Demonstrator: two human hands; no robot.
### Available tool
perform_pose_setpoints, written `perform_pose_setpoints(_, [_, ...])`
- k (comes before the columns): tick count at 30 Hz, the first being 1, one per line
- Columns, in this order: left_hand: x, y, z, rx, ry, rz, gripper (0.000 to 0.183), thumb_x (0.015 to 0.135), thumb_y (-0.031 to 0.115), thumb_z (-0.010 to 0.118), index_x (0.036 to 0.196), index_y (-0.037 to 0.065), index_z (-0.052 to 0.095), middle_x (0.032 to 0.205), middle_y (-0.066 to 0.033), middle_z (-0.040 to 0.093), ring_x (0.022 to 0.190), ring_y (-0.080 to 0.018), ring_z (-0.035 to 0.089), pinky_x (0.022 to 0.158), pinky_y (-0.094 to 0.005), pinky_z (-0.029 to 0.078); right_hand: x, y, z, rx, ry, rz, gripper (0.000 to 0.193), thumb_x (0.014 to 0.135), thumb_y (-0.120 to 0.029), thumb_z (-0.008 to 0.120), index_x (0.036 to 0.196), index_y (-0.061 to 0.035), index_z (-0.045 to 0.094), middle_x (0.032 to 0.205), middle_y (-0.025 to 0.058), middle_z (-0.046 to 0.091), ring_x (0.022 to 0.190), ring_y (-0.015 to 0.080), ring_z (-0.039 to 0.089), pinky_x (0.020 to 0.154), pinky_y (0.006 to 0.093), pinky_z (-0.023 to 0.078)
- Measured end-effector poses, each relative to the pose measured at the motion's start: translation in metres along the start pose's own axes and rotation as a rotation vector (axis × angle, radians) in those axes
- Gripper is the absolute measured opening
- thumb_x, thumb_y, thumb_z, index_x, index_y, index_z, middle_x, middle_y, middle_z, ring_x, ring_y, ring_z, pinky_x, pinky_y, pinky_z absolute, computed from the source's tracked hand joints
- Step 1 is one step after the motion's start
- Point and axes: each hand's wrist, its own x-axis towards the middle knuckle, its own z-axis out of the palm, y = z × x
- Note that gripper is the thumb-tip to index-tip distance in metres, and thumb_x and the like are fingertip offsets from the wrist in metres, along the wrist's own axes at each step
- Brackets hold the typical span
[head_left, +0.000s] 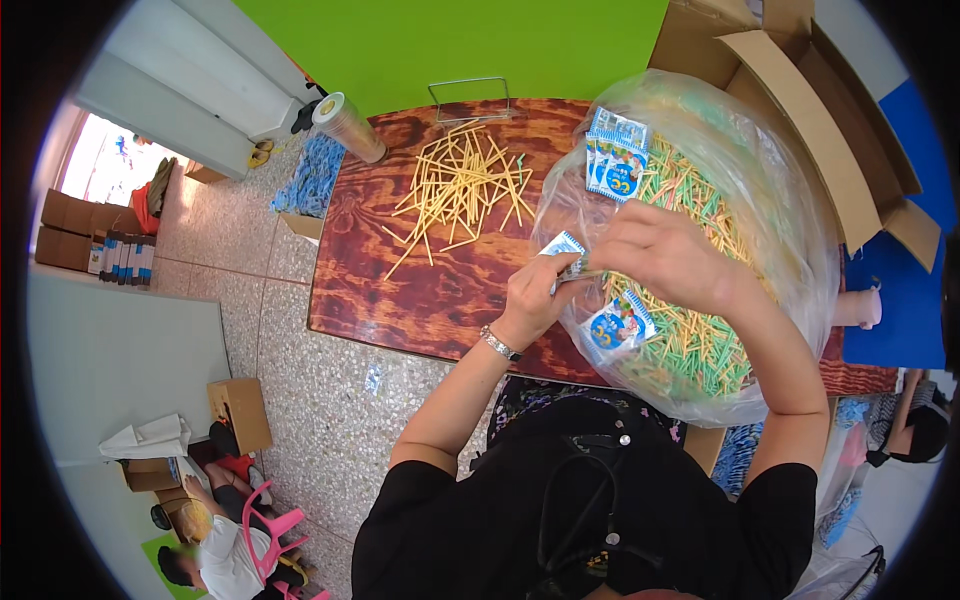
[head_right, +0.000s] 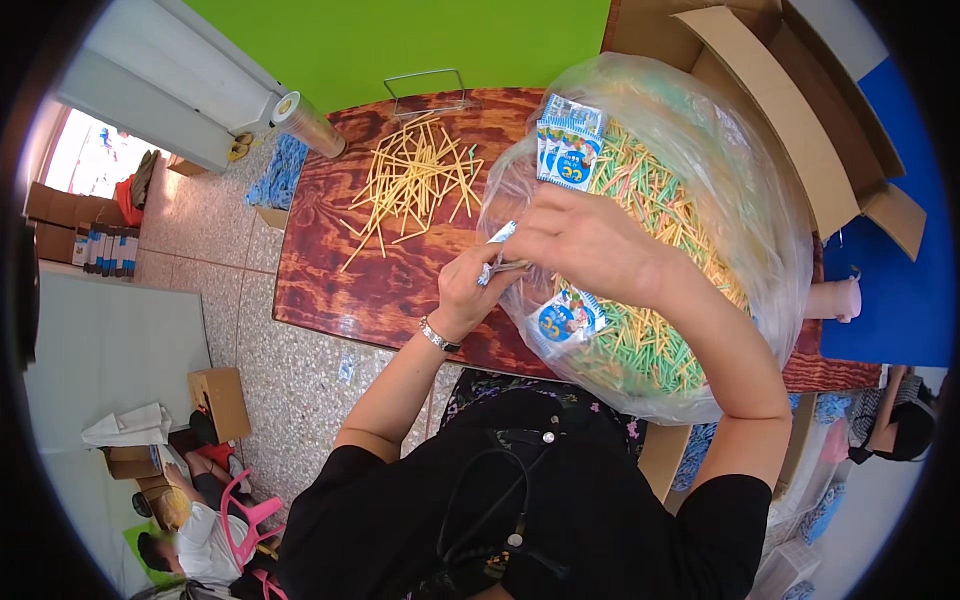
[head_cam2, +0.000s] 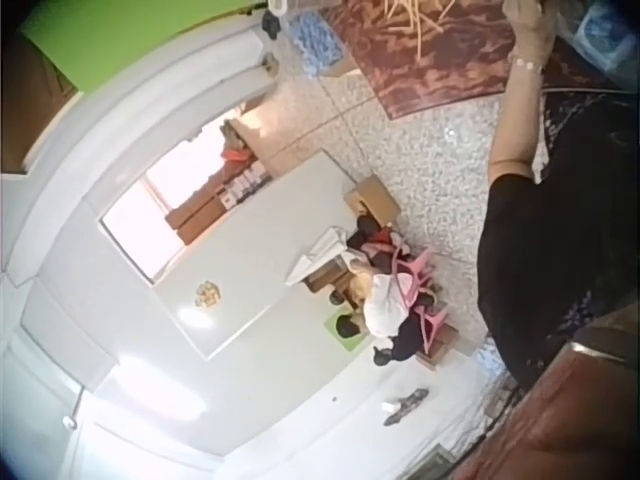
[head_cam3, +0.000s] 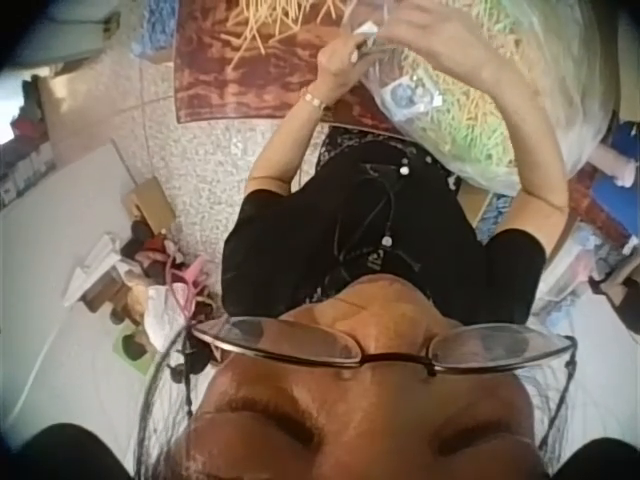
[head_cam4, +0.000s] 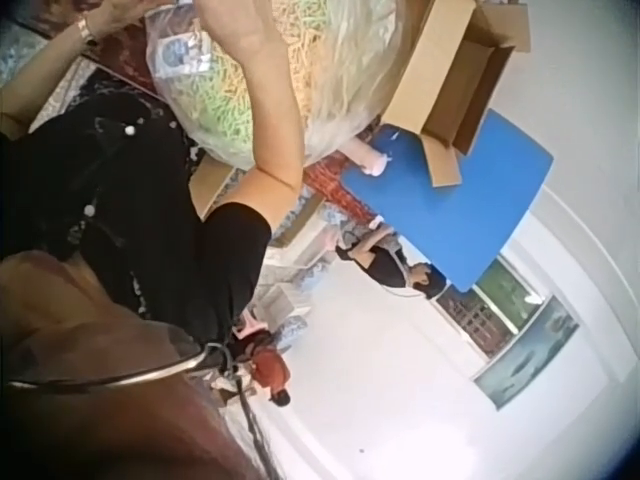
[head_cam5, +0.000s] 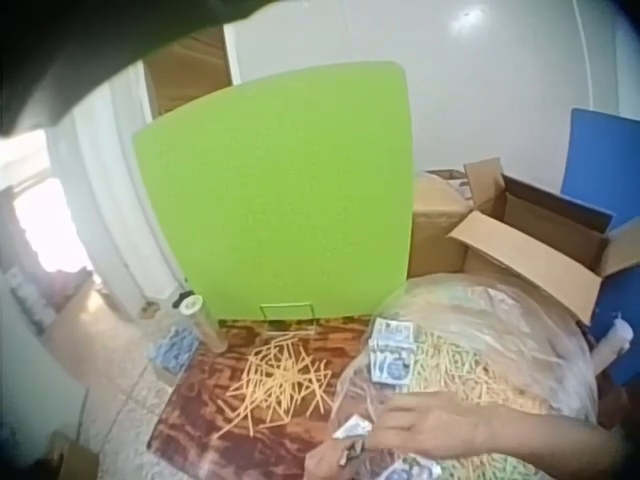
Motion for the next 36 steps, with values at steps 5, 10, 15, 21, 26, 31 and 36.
perform_pose_setpoints(5, [0.009,-0.001,0.008,-0.036,-0.011,-0.019,0.039,0.069,0.008,0.082,0.102,0.001,0.061,0.085,-0.0114,0.066,0.073,-0.0256,0.066,0.061,-0.0324,0.052,0.000,0.006,-0.002,-0.074,0.169,0.009,0.033,0.078,-0.008,0.069,0.110,-0.0103,0.066,0.103,0.0032,0.065,0.096,0.0224,0.060,0.079,0.0317,0.050])
perform_pose_setpoints(10, [0.027,-0.008,0.017,-0.220,-0.160,-0.134,0.038,0.074,0.010,0.079,0.106,0.001,0.061,0.088,-0.0125,0.067,0.081,-0.0261,0.067,0.066,-0.0340,0.053,-0.032,0.030,0.020,0.399,0.086,0.587,0.026,0.085,-0.017,0.066,0.110,-0.0107,0.064,0.099,0.0078,0.068,0.092,0.0260,0.065,0.079,0.0349,0.052])
perform_pose_setpoints(15, [0.035,-0.045,0.042,-0.171,-0.085,-0.275,0.035,0.079,0.012,0.076,0.110,0.002,0.063,0.097,-0.0112,0.069,0.085,-0.0205,0.068,0.070,-0.0301,0.054,-0.042,0.072,0.058,0.010,0.274,0.308,0.015,0.087,-0.011,0.063,0.101,-0.0076,0.065,0.093,0.0102,0.068,0.083,0.0294,0.067,0.071,0.0377,0.053])
perform_pose_setpoints(21, [0.019,-0.048,0.054,0.075,-0.308,0.056,0.039,0.076,0.015,0.074,0.110,0.003,0.061,0.104,-0.0118,0.063,0.099,-0.0287,0.059,0.087,-0.0387,0.048,-0.050,0.155,0.117,0.191,0.311,0.766,0.013,0.088,-0.009,0.060,0.100,-0.0044,0.062,0.078,0.0124,0.066,0.072,0.0217,0.067,0.063,0.0318,0.052])
perform_pose_setpoints(26, [-0.005,-0.057,0.052,0.370,-0.611,0.103,0.039,0.075,0.026,0.071,0.105,0.003,0.062,0.114,-0.0100,0.059,0.110,-0.0320,0.051,0.095,-0.0442,0.040,-0.054,0.193,0.142,0.172,0.410,1.027,0.017,0.082,-0.014,0.065,0.098,-0.0074,0.065,0.084,0.0206,0.066,0.079,0.0352,0.065,0.071,0.0438,0.052])
perform_pose_setpoints(31, [0.012,-0.056,0.061,0.380,-0.507,0.112,0.037,0.079,0.026,0.070,0.108,0.004,0.062,0.119,-0.0141,0.057,0.111,-0.0340,0.053,0.099,-0.0452,0.039,-0.050,0.194,0.149,-0.205,0.477,0.981,0.017,0.083,-0.015,0.063,0.099,-0.0092,0.064,0.081,0.0178,0.067,0.076,0.0350,0.066,0.071,0.0454,0.052])
perform_pose_setpoints(36, [0.028,-0.087,0.102,0.340,-0.495,-0.062,0.039,0.082,0.023,0.067,0.117,0.008,0.062,0.131,-0.0242,0.049,0.109,-0.0396,0.057,0.092,-0.0438,0.047,-0.033,0.192,0.149,-0.009,0.388,1.229,0.019,0.079,-0.015,0.065,0.098,-0.0111,0.065,0.086,0.0216,0.066,0.085,0.0409,0.064,0.076,0.0481,0.051])
